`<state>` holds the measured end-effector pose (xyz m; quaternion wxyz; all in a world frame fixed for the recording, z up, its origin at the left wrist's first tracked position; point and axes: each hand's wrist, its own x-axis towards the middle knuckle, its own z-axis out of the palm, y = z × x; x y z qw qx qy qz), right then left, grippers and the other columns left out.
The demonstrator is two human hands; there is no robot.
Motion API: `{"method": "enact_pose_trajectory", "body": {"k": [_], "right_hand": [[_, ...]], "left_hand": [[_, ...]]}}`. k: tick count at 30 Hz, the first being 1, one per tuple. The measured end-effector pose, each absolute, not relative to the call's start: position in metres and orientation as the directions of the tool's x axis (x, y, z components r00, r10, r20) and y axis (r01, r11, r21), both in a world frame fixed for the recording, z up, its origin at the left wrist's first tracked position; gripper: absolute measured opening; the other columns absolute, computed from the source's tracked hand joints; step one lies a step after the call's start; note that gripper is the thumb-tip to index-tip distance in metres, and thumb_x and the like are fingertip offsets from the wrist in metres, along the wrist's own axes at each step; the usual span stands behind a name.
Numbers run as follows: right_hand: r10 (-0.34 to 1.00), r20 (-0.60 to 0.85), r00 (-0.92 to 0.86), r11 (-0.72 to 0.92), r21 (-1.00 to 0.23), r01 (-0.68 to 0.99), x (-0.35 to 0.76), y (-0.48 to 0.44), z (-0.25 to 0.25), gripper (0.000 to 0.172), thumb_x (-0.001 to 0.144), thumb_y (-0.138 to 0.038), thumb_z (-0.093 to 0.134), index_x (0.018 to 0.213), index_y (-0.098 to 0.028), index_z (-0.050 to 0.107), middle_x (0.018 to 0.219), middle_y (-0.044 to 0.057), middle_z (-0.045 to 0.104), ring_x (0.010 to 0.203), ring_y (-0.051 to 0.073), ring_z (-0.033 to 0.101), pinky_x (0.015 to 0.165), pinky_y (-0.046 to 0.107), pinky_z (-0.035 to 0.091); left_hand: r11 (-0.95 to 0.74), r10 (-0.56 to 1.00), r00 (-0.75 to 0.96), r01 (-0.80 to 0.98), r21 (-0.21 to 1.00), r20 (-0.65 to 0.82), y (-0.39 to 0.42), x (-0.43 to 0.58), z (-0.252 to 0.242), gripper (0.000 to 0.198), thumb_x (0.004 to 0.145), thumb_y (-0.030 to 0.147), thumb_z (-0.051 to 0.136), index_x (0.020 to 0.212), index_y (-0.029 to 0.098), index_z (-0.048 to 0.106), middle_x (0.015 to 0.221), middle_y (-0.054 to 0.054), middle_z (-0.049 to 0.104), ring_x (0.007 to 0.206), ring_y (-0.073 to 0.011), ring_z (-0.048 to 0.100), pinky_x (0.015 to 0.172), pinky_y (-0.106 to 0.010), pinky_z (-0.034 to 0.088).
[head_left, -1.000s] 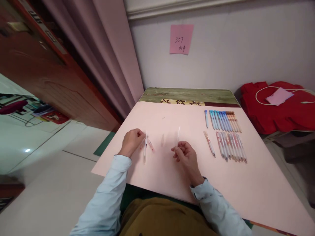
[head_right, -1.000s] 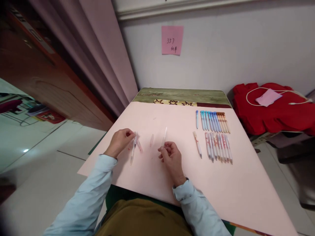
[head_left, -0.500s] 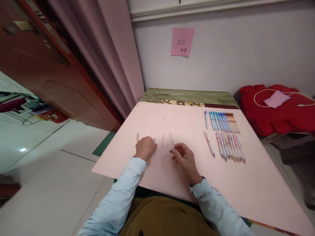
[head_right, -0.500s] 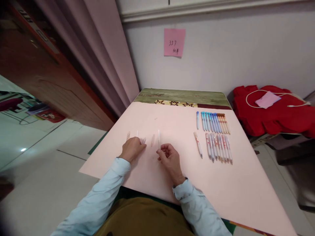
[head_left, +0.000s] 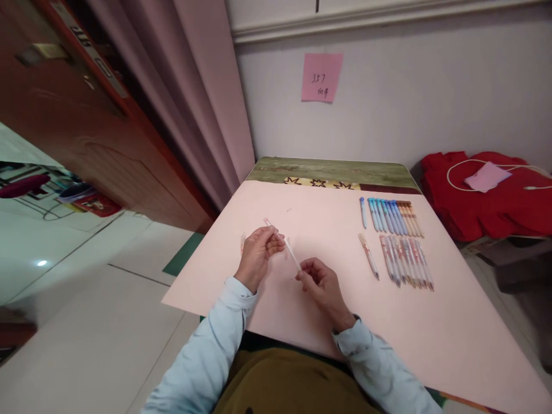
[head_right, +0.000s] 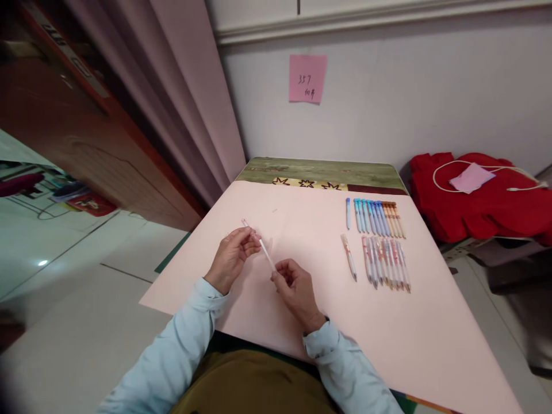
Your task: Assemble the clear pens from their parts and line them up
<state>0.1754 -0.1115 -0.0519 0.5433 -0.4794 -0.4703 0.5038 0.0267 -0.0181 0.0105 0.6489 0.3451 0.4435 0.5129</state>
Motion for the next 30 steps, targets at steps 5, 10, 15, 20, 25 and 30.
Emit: {"method": "enact_pose_trajectory", "body": {"k": [5, 10, 15, 20, 25, 30], "right_hand": [[0.999, 0.011, 0.051, 0.014, -0.999, -0.053, 0.176, -0.110, -0.056, 0.014, 0.085, -0.033, 0.063, 0.088, -0.020, 0.062, 0.076, 0.002, 0.065, 0.066, 0.015, 0.058, 0.054, 0.024, 0.046], [0.998, 0.006, 0.070, 0.010, -0.998, -0.062, 0.175, -0.110, -0.053, 0.016, 0.085, -0.035, 0.064, 0.087, -0.019, 0.062, 0.075, 0.001, 0.064, 0.063, 0.014, 0.056, 0.054, 0.024, 0.044], [0.985, 0.028, 0.170, 0.036, -0.999, -0.041, 0.176, -0.109, -0.052, 0.023, 0.084, -0.040, 0.067, 0.091, -0.019, 0.067, 0.078, 0.002, 0.066, 0.066, 0.015, 0.056, 0.059, 0.026, 0.046], [0.930, 0.067, 0.362, 0.088, -0.995, -0.041, 0.178, -0.107, -0.053, 0.028, 0.078, -0.039, 0.074, 0.095, -0.019, 0.065, 0.081, 0.001, 0.063, 0.068, 0.014, 0.055, 0.063, 0.027, 0.047], [0.904, 0.079, 0.420, 0.107, -0.993, -0.045, 0.178, -0.107, -0.052, 0.025, 0.078, -0.040, 0.074, 0.087, -0.019, 0.063, 0.078, 0.000, 0.062, 0.067, 0.014, 0.054, 0.062, 0.027, 0.046], [0.898, 0.089, 0.430, 0.119, -0.992, -0.044, 0.178, -0.108, -0.050, 0.025, 0.079, -0.041, 0.074, 0.085, -0.019, 0.065, 0.077, 0.002, 0.064, 0.067, 0.015, 0.057, 0.062, 0.027, 0.048]], "left_hand": [[0.223, 0.975, 0.072, -0.392, 0.893, -0.212, -0.021, 0.028, 0.008, 0.029, 0.073, 0.036, 0.077, 0.081, 0.013, 0.062, 0.074, -0.005, 0.069, 0.065, -0.0126, 0.064, 0.065, -0.026, 0.053], [0.171, 0.985, 0.054, -0.297, 0.939, -0.163, -0.025, 0.030, 0.009, 0.029, 0.076, 0.038, 0.075, 0.082, 0.013, 0.062, 0.076, -0.006, 0.071, 0.063, -0.0129, 0.064, 0.063, -0.027, 0.053], [0.197, 0.980, 0.067, -0.220, 0.955, -0.186, -0.036, 0.038, 0.006, 0.029, 0.074, 0.036, 0.077, 0.081, 0.012, 0.063, 0.079, -0.009, 0.072, 0.067, -0.0160, 0.066, 0.065, -0.029, 0.055], [0.289, 0.957, 0.107, -0.336, 0.896, -0.269, -0.045, 0.042, -0.001, 0.029, 0.071, 0.031, 0.080, 0.086, 0.012, 0.063, 0.090, -0.011, 0.074, 0.076, -0.0166, 0.068, 0.070, -0.029, 0.057], [0.320, 0.947, 0.144, -0.367, 0.874, -0.287, -0.051, 0.045, -0.006, 0.028, 0.076, 0.033, 0.078, 0.088, 0.014, 0.060, 0.095, -0.011, 0.073, 0.080, -0.0164, 0.069, 0.070, -0.028, 0.058], [0.309, 0.951, 0.143, -0.377, 0.873, -0.275, -0.055, 0.050, -0.007, 0.029, 0.078, 0.033, 0.077, 0.089, 0.015, 0.058, 0.094, -0.010, 0.073, 0.081, -0.0160, 0.069, 0.066, -0.025, 0.058]]}}
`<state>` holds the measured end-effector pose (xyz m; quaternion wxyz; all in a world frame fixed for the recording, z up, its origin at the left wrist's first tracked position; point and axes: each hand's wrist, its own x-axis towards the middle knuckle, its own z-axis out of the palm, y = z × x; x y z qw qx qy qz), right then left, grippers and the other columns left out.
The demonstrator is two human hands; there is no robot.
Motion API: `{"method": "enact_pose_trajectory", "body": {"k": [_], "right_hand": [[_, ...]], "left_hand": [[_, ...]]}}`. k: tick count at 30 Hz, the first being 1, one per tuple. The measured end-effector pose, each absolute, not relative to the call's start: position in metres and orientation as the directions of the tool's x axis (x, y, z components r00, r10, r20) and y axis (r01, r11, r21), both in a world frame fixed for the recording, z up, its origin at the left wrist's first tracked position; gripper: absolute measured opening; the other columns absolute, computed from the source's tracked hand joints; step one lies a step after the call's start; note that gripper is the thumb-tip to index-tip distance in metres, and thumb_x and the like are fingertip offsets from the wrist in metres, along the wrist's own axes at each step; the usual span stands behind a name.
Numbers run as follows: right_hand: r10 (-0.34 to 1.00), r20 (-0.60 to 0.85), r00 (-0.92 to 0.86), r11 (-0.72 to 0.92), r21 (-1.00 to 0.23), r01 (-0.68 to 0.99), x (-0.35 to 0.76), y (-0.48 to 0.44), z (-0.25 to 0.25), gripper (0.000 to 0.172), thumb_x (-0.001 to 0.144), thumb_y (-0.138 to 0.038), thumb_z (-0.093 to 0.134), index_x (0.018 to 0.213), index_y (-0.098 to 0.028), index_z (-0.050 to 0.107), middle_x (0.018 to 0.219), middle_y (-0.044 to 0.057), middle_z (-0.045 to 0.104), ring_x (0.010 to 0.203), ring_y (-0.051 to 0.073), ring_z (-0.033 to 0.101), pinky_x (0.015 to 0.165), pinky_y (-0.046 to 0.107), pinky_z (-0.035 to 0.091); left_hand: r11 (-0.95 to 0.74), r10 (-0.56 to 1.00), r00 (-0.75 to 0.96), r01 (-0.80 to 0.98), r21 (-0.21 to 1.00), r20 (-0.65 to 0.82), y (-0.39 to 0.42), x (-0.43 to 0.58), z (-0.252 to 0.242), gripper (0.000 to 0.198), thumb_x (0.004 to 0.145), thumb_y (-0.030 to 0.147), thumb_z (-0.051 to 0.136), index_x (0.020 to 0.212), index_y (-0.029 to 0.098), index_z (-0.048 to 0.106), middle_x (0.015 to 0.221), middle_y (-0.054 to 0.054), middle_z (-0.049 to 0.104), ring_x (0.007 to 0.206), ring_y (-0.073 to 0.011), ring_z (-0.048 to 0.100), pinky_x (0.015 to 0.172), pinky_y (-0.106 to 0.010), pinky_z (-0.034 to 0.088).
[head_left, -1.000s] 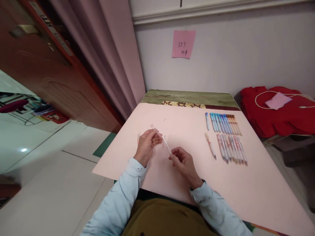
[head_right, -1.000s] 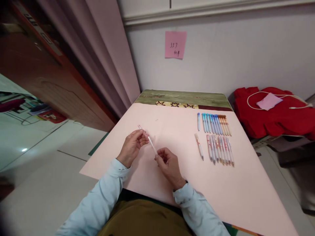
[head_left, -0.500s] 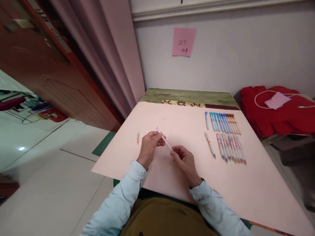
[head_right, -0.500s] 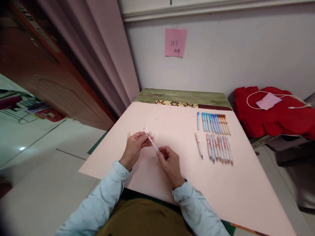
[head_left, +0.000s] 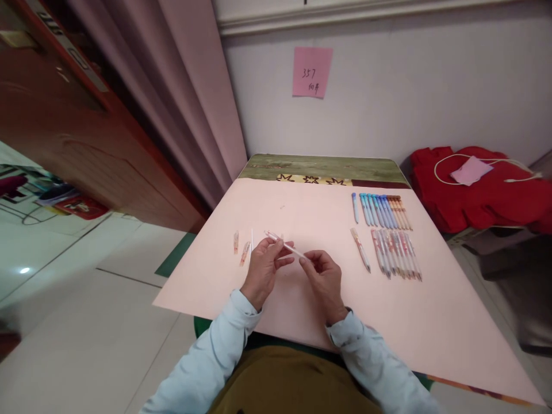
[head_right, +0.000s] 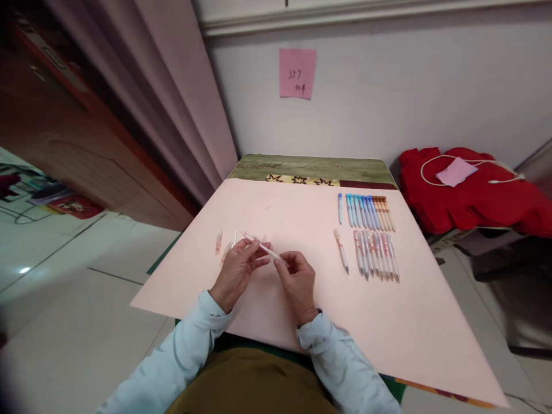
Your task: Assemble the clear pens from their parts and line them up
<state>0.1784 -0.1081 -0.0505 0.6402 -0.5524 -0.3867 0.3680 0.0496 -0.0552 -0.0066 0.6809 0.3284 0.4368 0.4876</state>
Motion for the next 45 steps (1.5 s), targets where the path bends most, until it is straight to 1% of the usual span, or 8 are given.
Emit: {"method": "enact_pose_trajectory", "body": {"k": [11, 16, 22, 28, 32, 36, 41, 45], "right_hand": [[0.933, -0.035, 0.357, -0.010, -0.997, -0.071, 0.181, -0.109, -0.048, 0.050, 0.091, -0.058, 0.053, 0.068, -0.016, 0.067, 0.058, 0.003, 0.061, 0.048, 0.012, 0.053, 0.048, 0.025, 0.044], [0.933, 0.052, 0.355, 0.083, -0.994, -0.072, 0.180, -0.107, -0.050, 0.040, 0.080, -0.053, 0.072, 0.100, -0.018, 0.066, 0.071, 0.000, 0.064, 0.060, 0.014, 0.058, 0.057, 0.025, 0.050], [0.963, -0.051, 0.265, -0.029, -0.996, -0.085, 0.179, -0.110, -0.050, 0.050, 0.091, -0.061, 0.052, 0.072, -0.017, 0.066, 0.063, 0.004, 0.063, 0.053, 0.014, 0.056, 0.052, 0.026, 0.048], [0.948, 0.048, 0.314, 0.060, -0.998, -0.027, 0.179, -0.109, -0.051, 0.038, 0.079, -0.055, 0.072, 0.089, -0.019, 0.066, 0.072, 0.002, 0.065, 0.062, 0.014, 0.059, 0.057, 0.025, 0.049], [0.969, -0.044, 0.243, -0.028, -0.997, -0.068, 0.179, -0.110, -0.052, 0.052, 0.092, -0.062, 0.049, 0.075, -0.016, 0.067, 0.065, 0.005, 0.064, 0.056, 0.015, 0.058, 0.054, 0.027, 0.048], [0.961, 0.027, 0.274, 0.037, -0.999, -0.032, 0.178, -0.109, -0.052, 0.042, 0.083, -0.059, 0.067, 0.094, -0.019, 0.067, 0.074, 0.003, 0.066, 0.062, 0.015, 0.059, 0.058, 0.027, 0.050], [0.974, -0.049, 0.219, -0.032, -0.996, -0.081, 0.178, -0.110, -0.052, 0.052, 0.091, -0.063, 0.050, 0.074, -0.017, 0.067, 0.064, 0.004, 0.064, 0.055, 0.015, 0.058, 0.054, 0.027, 0.049], [0.959, 0.040, 0.280, 0.049, -0.998, -0.026, 0.178, -0.110, -0.052, 0.040, 0.081, -0.058, 0.068, 0.093, -0.019, 0.067, 0.076, 0.003, 0.067, 0.063, 0.015, 0.060, 0.058, 0.027, 0.051]], "left_hand": [[0.283, 0.959, 0.137, -0.388, 0.877, -0.249, -0.059, 0.056, -0.002, 0.031, 0.078, 0.035, 0.076, 0.091, 0.015, 0.056, 0.093, -0.011, 0.074, 0.077, -0.0147, 0.069, 0.072, -0.026, 0.058], [0.227, 0.974, 0.098, -0.371, 0.901, -0.205, -0.054, 0.050, 0.000, 0.031, 0.077, 0.036, 0.077, 0.089, 0.016, 0.056, 0.091, -0.010, 0.074, 0.075, -0.0142, 0.069, 0.071, -0.027, 0.058], [0.245, 0.969, 0.114, -0.315, 0.917, -0.220, -0.054, 0.046, 0.002, 0.032, 0.076, 0.038, 0.077, 0.088, 0.016, 0.057, 0.091, -0.011, 0.075, 0.076, -0.0159, 0.069, 0.069, -0.028, 0.057], [0.244, 0.969, 0.121, -0.300, 0.922, -0.217, -0.055, 0.046, 0.003, 0.032, 0.077, 0.039, 0.076, 0.089, 0.016, 0.057, 0.090, -0.010, 0.075, 0.076, -0.0160, 0.069, 0.068, -0.028, 0.057], [0.247, 0.967, 0.130, -0.284, 0.927, -0.218, -0.055, 0.046, 0.004, 0.032, 0.077, 0.039, 0.076, 0.090, 0.015, 0.057, 0.090, -0.011, 0.075, 0.076, -0.0166, 0.069, 0.068, -0.028, 0.057], [0.242, 0.969, 0.124, -0.287, 0.927, -0.215, -0.055, 0.046, 0.004, 0.033, 0.076, 0.039, 0.076, 0.090, 0.016, 0.057, 0.088, -0.010, 0.075, 0.076, -0.0176, 0.070, 0.067, -0.029, 0.057], [0.247, 0.966, 0.145, -0.259, 0.934, -0.215, -0.055, 0.047, 0.006, 0.033, 0.076, 0.041, 0.076, 0.085, 0.016, 0.057, 0.088, -0.010, 0.075, 0.076, -0.0177, 0.070, 0.067, -0.029, 0.056], [0.247, 0.966, 0.147, -0.263, 0.933, -0.214, -0.055, 0.047, 0.006, 0.033, 0.076, 0.041, 0.076, 0.087, 0.016, 0.057, 0.088, -0.010, 0.075, 0.076, -0.0185, 0.070, 0.067, -0.029, 0.056]]}}
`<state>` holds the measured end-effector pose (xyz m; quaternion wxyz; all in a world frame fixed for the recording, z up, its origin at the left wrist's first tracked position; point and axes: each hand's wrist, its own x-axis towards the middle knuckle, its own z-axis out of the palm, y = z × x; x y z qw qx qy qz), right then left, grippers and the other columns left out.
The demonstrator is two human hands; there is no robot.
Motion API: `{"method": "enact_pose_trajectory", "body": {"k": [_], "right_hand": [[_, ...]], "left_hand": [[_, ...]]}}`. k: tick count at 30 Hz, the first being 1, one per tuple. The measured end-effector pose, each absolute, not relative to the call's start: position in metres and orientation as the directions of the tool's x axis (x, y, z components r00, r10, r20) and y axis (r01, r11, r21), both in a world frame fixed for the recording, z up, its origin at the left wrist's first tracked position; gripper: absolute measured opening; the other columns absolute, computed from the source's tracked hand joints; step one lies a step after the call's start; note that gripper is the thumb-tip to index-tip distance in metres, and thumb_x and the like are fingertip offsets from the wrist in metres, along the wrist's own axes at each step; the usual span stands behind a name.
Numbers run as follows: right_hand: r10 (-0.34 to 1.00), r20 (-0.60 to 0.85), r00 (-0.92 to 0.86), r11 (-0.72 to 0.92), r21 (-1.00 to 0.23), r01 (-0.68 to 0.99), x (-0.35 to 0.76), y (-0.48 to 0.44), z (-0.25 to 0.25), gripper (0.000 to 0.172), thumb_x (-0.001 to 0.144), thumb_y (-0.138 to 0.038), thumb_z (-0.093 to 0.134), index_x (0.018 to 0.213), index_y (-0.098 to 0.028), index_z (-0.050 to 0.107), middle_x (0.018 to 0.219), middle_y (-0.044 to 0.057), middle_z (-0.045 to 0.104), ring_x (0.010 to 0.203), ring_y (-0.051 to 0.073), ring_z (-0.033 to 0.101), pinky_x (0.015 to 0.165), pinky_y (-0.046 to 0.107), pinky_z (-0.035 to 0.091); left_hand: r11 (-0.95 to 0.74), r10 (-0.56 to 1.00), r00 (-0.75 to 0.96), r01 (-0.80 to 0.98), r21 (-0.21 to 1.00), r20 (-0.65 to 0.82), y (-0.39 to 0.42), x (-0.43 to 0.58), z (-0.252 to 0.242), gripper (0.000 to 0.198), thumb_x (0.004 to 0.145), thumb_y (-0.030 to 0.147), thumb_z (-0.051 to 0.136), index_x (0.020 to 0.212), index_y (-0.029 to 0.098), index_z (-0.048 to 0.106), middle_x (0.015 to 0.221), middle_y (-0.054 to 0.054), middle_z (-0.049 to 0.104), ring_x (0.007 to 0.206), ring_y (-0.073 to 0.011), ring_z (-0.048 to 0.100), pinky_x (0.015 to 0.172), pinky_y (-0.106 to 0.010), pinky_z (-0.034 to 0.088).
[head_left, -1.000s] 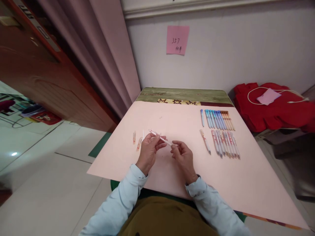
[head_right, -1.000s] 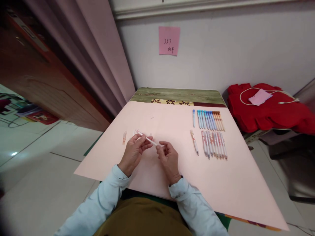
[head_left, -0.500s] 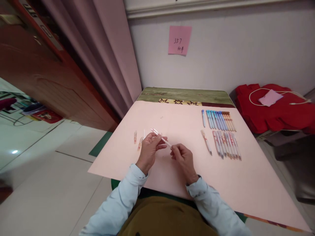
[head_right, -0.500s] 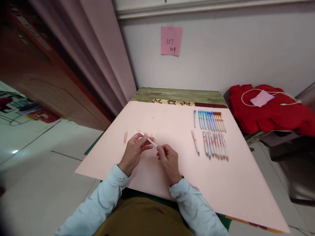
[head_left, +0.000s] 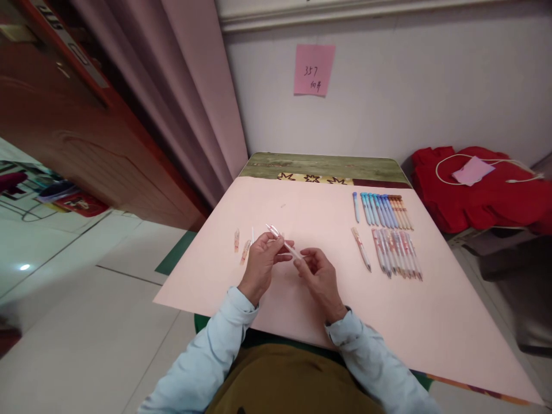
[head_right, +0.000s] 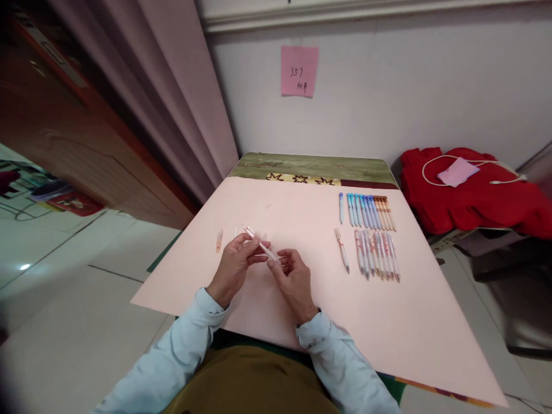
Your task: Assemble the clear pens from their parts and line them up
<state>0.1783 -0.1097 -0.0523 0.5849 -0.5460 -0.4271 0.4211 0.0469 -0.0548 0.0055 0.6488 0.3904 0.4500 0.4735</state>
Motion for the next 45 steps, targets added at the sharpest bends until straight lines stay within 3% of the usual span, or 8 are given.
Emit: {"method": "enact_pose_trajectory", "body": {"k": [6, 9, 15, 22, 32, 36, 40, 45], "right_hand": [[0.980, -0.024, 0.196, -0.009, -0.997, -0.077, 0.178, -0.110, -0.053, 0.050, 0.092, -0.062, 0.049, 0.079, -0.017, 0.068, 0.065, 0.003, 0.063, 0.057, 0.015, 0.058, 0.055, 0.027, 0.049], [0.965, 0.036, 0.261, 0.047, -0.998, -0.036, 0.178, -0.110, -0.052, 0.041, 0.083, -0.058, 0.066, 0.094, -0.019, 0.067, 0.073, 0.002, 0.065, 0.061, 0.015, 0.059, 0.058, 0.027, 0.050], [0.985, 0.002, 0.175, 0.010, -0.999, -0.046, 0.178, -0.111, -0.049, 0.044, 0.092, -0.059, 0.052, 0.077, -0.019, 0.065, 0.064, 0.002, 0.063, 0.056, 0.015, 0.058, 0.055, 0.027, 0.049], [0.962, 0.079, 0.262, 0.061, -0.995, 0.078, 0.177, -0.111, -0.047, 0.033, 0.080, -0.052, 0.072, 0.083, -0.020, 0.067, 0.072, 0.002, 0.066, 0.062, 0.015, 0.057, 0.058, 0.027, 0.047], [0.992, -0.126, 0.016, -0.122, -0.982, -0.146, 0.177, -0.108, -0.047, 0.040, 0.080, -0.057, 0.067, 0.073, -0.018, 0.067, 0.063, 0.002, 0.065, 0.051, 0.014, 0.055, 0.050, 0.026, 0.044], [0.996, -0.004, 0.090, -0.015, -0.993, 0.118, 0.191, -0.110, -0.046, 0.039, 0.086, -0.055, 0.061, 0.075, -0.019, 0.070, 0.065, 0.003, 0.067, 0.057, 0.016, 0.059, 0.055, 0.027, 0.044], [0.863, 0.288, 0.416, -0.138, -0.657, 0.741, 0.245, -0.113, -0.038, 0.028, 0.091, -0.045, 0.061, 0.086, -0.020, 0.073, 0.080, 0.008, 0.071, 0.067, 0.020, 0.062, 0.059, 0.028, 0.037], [0.860, 0.167, 0.483, -0.468, -0.120, 0.876, 0.304, -0.116, -0.031, 0.030, 0.095, -0.040, 0.054, 0.094, -0.014, 0.069, 0.086, 0.013, 0.070, 0.067, 0.022, 0.065, 0.056, 0.027, 0.032]], "left_hand": [[0.247, 0.962, 0.179, -0.248, 0.937, -0.207, -0.054, 0.046, 0.005, 0.033, 0.076, 0.042, 0.076, 0.085, 0.016, 0.057, 0.088, -0.010, 0.075, 0.074, -0.0175, 0.070, 0.067, -0.029, 0.056], [0.246, 0.963, 0.174, -0.248, 0.937, -0.207, -0.054, 0.046, 0.005, 0.033, 0.076, 0.041, 0.076, 0.086, 0.016, 0.057, 0.088, -0.010, 0.074, 0.075, -0.0187, 0.071, 0.066, -0.029, 0.056], [0.245, 0.962, 0.179, -0.232, 0.941, -0.206, -0.054, 0.045, 0.004, 0.033, 0.076, 0.042, 0.075, 0.087, 0.016, 0.058, 0.087, -0.010, 0.075, 0.075, -0.0185, 0.070, 0.066, -0.029, 0.056], [0.228, 0.964, 0.184, -0.209, 0.951, -0.190, -0.054, 0.045, -0.002, 0.030, 0.078, 0.041, 0.073, 0.088, 0.017, 0.059, 0.085, -0.008, 0.074, 0.072, -0.0179, 0.069, 0.064, -0.029, 0.055], [0.240, 0.955, 0.218, -0.163, 0.957, -0.202, -0.054, 0.039, -0.008, 0.027, 0.081, 0.040, 0.071, 0.085, 0.016, 0.058, 0.083, -0.007, 0.073, 0.065, -0.0127, 0.062, 0.064, -0.026, 0.051], [0.251, 0.954, 0.205, -0.155, 0.956, -0.217, -0.053, 0.037, -0.008, 0.030, 0.078, 0.042, 0.073, 0.084, 0.016, 0.059, 0.082, -0.008, 0.073, 0.066, -0.0132, 0.062, 0.064, -0.026, 0.051], [0.288, 0.945, 0.198, -0.124, 0.950, -0.261, -0.052, 0.033, -0.011, 0.034, 0.075, 0.044, 0.075, 0.083, 0.015, 0.060, 0.084, -0.009, 0.073, 0.062, -0.0118, 0.060, 0.061, -0.025, 0.049], [0.358, 0.906, 0.271, -0.079, 0.930, -0.326, -0.052, 0.046, -0.016, 0.031, 0.075, 0.041, 0.074, 0.083, 0.015, 0.059, 0.083, -0.008, 0.072, 0.060, -0.0106, 0.059, 0.059, -0.024, 0.050]]}}
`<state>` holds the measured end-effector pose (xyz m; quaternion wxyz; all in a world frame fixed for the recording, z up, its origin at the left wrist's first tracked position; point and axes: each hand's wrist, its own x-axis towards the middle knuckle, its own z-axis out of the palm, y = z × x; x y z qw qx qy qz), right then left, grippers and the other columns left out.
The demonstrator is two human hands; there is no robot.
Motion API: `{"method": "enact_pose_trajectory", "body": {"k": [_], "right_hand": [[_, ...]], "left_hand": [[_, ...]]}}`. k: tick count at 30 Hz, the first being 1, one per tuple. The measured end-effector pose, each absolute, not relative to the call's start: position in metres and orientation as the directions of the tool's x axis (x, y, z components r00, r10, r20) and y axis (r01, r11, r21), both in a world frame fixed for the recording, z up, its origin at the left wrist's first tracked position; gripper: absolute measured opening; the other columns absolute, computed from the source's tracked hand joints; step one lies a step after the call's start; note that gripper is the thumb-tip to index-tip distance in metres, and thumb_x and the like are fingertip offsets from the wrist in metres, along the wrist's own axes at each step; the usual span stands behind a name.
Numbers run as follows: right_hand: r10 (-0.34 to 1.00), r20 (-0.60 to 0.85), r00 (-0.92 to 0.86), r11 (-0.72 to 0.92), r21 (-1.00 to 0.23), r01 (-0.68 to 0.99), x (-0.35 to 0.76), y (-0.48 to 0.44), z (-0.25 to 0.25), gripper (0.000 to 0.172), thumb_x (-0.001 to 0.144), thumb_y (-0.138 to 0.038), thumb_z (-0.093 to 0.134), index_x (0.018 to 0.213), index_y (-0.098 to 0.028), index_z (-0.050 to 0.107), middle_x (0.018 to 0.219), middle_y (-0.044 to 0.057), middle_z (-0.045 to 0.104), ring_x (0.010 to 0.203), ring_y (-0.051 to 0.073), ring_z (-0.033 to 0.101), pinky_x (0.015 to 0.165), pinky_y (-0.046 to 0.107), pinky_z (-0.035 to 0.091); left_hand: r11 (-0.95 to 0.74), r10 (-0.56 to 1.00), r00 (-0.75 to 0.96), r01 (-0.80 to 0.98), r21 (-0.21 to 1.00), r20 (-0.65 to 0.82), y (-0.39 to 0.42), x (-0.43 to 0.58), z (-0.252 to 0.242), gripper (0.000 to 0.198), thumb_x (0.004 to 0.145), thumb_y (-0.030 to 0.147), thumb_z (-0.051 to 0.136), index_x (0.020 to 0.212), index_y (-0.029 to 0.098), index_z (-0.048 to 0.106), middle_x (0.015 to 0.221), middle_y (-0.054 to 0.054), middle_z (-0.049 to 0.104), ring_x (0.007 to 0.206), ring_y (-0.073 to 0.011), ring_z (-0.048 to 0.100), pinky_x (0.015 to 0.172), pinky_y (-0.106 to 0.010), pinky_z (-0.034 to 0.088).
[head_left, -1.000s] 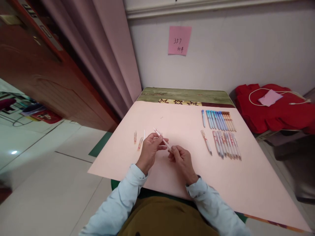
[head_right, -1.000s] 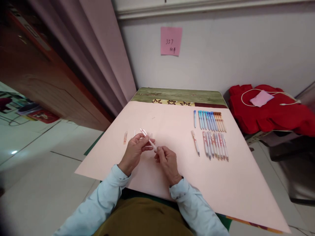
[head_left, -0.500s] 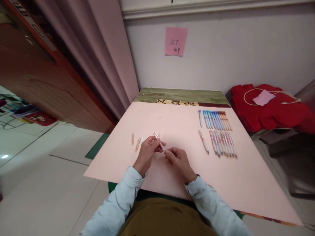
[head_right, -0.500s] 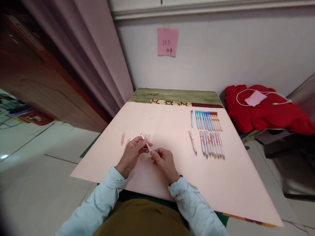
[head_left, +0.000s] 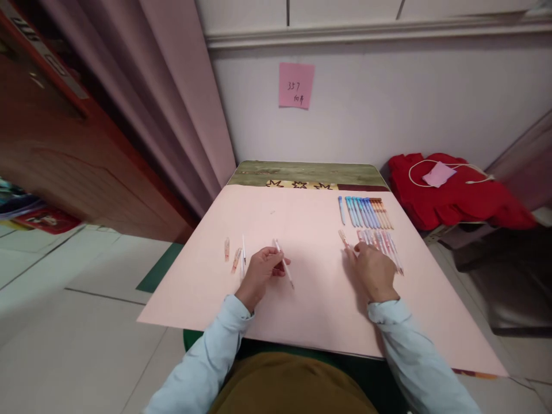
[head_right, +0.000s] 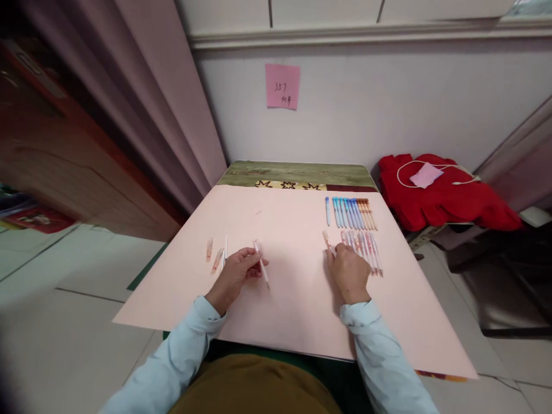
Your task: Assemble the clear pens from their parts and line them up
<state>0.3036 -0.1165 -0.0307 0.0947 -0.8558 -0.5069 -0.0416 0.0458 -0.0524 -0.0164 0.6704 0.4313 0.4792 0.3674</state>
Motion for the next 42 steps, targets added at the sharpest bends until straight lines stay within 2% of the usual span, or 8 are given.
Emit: {"method": "enact_pose_trajectory", "body": {"k": [5, 10, 15, 20, 24, 28, 34, 42], "right_hand": [[0.884, 0.088, 0.459, -0.459, -0.017, 0.888, 0.306, -0.116, -0.036, 0.031, 0.095, -0.036, 0.050, 0.090, -0.011, 0.069, 0.078, 0.015, 0.070, 0.072, 0.026, 0.069, 0.059, 0.029, 0.038], [0.859, 0.092, 0.504, -0.504, -0.018, 0.863, 0.308, -0.117, -0.034, 0.036, 0.096, -0.037, 0.047, 0.090, -0.010, 0.069, 0.080, 0.016, 0.071, 0.074, 0.029, 0.070, 0.062, 0.032, 0.043], [0.826, 0.073, 0.560, -0.559, -0.035, 0.829, 0.321, -0.119, -0.032, 0.037, 0.096, -0.043, 0.048, 0.093, -0.012, 0.069, 0.084, 0.016, 0.072, 0.077, 0.028, 0.070, 0.065, 0.034, 0.044], [0.815, 0.062, 0.575, -0.572, -0.066, 0.818, 0.330, -0.125, -0.035, 0.041, 0.097, -0.050, 0.049, 0.090, -0.015, 0.069, 0.080, 0.013, 0.072, 0.074, 0.025, 0.069, 0.062, 0.031, 0.039], [0.759, 0.058, 0.648, -0.634, -0.159, 0.757, 0.336, -0.133, -0.032, 0.051, 0.098, -0.056, 0.040, 0.081, -0.018, 0.070, 0.073, 0.011, 0.070, 0.068, 0.023, 0.065, 0.057, 0.029, 0.031], [0.688, 0.040, 0.724, -0.696, -0.242, 0.675, 0.344, -0.145, -0.026, 0.053, 0.097, -0.059, 0.040, 0.076, -0.020, 0.070, 0.071, 0.011, 0.069, 0.065, 0.021, 0.059, 0.055, 0.028, 0.025], [0.676, 0.059, 0.735, -0.697, -0.272, 0.663, 0.345, -0.157, -0.021, 0.049, 0.094, -0.057, 0.047, 0.071, -0.020, 0.068, 0.066, 0.007, 0.066, 0.059, 0.017, 0.049, 0.054, 0.027, 0.021], [0.746, 0.197, 0.637, -0.573, -0.300, 0.763, 0.314, -0.145, -0.007, 0.046, 0.092, -0.055, 0.054, 0.064, -0.019, 0.064, 0.058, 0.003, 0.059, 0.051, 0.013, 0.041, 0.054, 0.026, 0.018]], "left_hand": [[0.395, 0.822, 0.437, 0.021, 0.918, -0.364, -0.045, 0.077, -0.022, 0.024, 0.077, 0.033, 0.074, 0.081, 0.013, 0.061, 0.078, -0.007, 0.069, 0.059, -0.0118, 0.062, 0.057, -0.025, 0.053], [0.394, 0.780, 0.489, 0.101, 0.913, -0.391, -0.032, 0.122, -0.033, 0.019, 0.080, 0.026, 0.072, 0.075, 0.014, 0.057, 0.061, -0.001, 0.060, 0.050, -0.0110, 0.059, 0.051, -0.024, 0.051], [0.326, 0.785, 0.470, 0.239, 0.915, -0.403, -0.022, 0.178, -0.036, 0.015, 0.086, 0.016, 0.062, 0.072, 0.014, 0.055, 0.057, 0.000, 0.058, 0.048, -0.0094, 0.057, 0.049, -0.021, 0.048], [0.282, 0.791, 0.463, 0.305, 0.910, -0.400, -0.014, 0.225, -0.043, 0.017, 0.083, 0.014, 0.062, 0.068, 0.014, 0.055, 0.051, 0.002, 0.056, 0.044, -0.0101, 0.055, 0.050, -0.023, 0.049], [0.252, 0.795, 0.450, 0.366, 0.896, -0.407, -0.010, 0.250, -0.050, 0.014, 0.081, 0.012, 0.064, 0.069, 0.013, 0.058, 0.046, 0.002, 0.054, 0.044, -0.0125, 0.058, 0.052, -0.025, 0.052], [0.213, 0.810, 0.444, 0.386, 0.897, -0.383, -0.008, 0.263, -0.055, 0.007, 0.082, 0.017, 0.066, 0.081, 0.012, 0.062, 0.054, 0.000, 0.060, 0.047, -0.0122, 0.060, 0.052, -0.023, 0.052], [0.153, 0.825, 0.457, 0.385, 0.910, -0.332, -0.011, 0.256, -0.060, 0.021, 0.079, 0.016, 0.070, 0.098, 0.013, 0.063, 0.082, -0.004, 0.069, 0.055, -0.0103, 0.063, 0.052, -0.021, 0.052], [0.102, 0.770, 0.571, 0.330, 0.938, -0.284, -0.029, 0.221, -0.045, 0.020, 0.083, 0.009, 0.057, 0.102, 0.012, 0.064, 0.083, -0.004, 0.067, 0.057, -0.0099, 0.063, 0.056, -0.022, 0.052]]}}
